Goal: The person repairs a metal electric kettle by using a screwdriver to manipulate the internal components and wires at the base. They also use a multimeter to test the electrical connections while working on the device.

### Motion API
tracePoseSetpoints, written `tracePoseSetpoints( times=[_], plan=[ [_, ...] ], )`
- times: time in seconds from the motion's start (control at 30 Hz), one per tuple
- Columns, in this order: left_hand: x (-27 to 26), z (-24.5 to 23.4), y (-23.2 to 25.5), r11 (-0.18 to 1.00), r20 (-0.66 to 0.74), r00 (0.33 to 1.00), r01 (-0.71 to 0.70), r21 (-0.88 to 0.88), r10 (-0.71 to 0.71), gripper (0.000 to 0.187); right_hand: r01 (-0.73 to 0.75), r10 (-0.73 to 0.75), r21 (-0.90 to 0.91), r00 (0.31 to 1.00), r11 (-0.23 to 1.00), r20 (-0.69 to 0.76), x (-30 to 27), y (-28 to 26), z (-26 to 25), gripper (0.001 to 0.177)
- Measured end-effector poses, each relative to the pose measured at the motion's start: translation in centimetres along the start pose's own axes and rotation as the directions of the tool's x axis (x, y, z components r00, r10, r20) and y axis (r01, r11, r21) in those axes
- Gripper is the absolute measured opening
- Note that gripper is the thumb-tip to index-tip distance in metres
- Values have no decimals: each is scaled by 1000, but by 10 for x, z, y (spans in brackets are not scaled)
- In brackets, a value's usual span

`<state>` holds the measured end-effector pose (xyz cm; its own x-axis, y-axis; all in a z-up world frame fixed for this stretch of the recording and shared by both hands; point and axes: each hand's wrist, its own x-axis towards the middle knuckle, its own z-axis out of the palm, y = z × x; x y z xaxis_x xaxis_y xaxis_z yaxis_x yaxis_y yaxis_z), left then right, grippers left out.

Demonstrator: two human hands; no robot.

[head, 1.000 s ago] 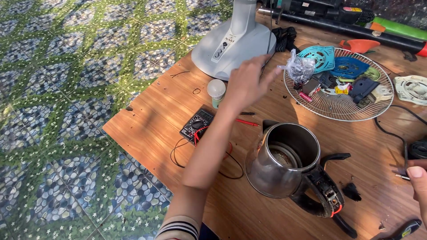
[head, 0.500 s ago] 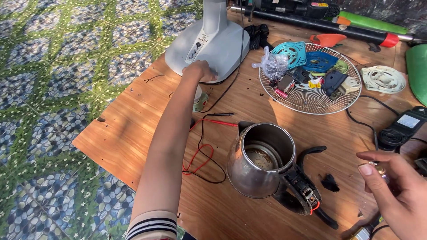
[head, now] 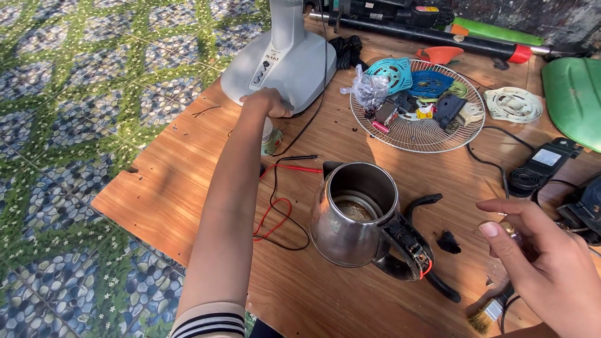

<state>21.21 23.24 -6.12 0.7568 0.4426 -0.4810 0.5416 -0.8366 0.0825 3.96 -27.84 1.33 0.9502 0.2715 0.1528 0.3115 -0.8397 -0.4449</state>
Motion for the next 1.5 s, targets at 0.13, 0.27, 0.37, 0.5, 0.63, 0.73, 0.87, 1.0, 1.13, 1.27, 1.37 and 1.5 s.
tracePoseSetpoints(
  times=[0.13, 0.27, 0.37, 0.5, 0.63, 0.73, 0.87, 1.0, 1.13, 1.27, 1.37, 1.5],
  plan=[
    [23, -25, -8, 868, -807, 575, -461, -183, 135, 38, 86, -63, 296, 994, 951, -85, -8, 22, 0, 30],
    [-2, -58, 11, 695, -989, 19, -714, 90, 148, 17, 43, -21, 291, 997, 956, -78, -10, 17, -4, 30],
    [5, -70, 26, 610, -943, 150, -789, 66, 296, 21, 54, -38, 177, 995, 983, -92, -8, 10, -5, 28],
    [22, -75, 47, 699, -930, 310, -710, -90, 196, 15, 104, -85, 221, 992, 970, -93, -10, 11, -6, 30],
    [65, -85, 56, 848, -908, 364, -530, -18, 208, 23, 33, -20, 179, 997, 983, -76, -8, 11, -8, 32],
    [50, -90, 54, 824, -869, 424, -565, -33, 256, 17, 7, -1, 130, 999, 992, -49, -7, 14, -6, 30],
    [-7, -78, 54, 671, -864, 355, -741, -26, 358, 34, 37, -29, 120, 998, 992, -61, -10, 3, -10, 28],
    [-124, -33, 63, 79, -903, 249, -968, -237, 350, 25, 63, -40, 201, 992, 978, -120, -24, -13, -15, 26],
    [-262, 16, 44, -3, -825, 236, -961, -276, 513, 44, 116, -29, 369, 972, 922, -234, -26, -31, -14, 38],
    [-316, 24, 47, 251, -764, 191, -967, -39, 617, 38, 150, -108, 288, 982, 946, -156, -26, -34, -9, 37],
    [-286, 4, 57, 413, -711, 324, -909, -51, 624, 58, 153, -154, 239, 988, 959, -15, -26, -40, -9, 34],
    [-219, -15, 58, 865, -743, 548, -494, 81, 383, 84, 206, -208, 189, 978, 960, -7, -32, -44, -11, 34]
  ],
)
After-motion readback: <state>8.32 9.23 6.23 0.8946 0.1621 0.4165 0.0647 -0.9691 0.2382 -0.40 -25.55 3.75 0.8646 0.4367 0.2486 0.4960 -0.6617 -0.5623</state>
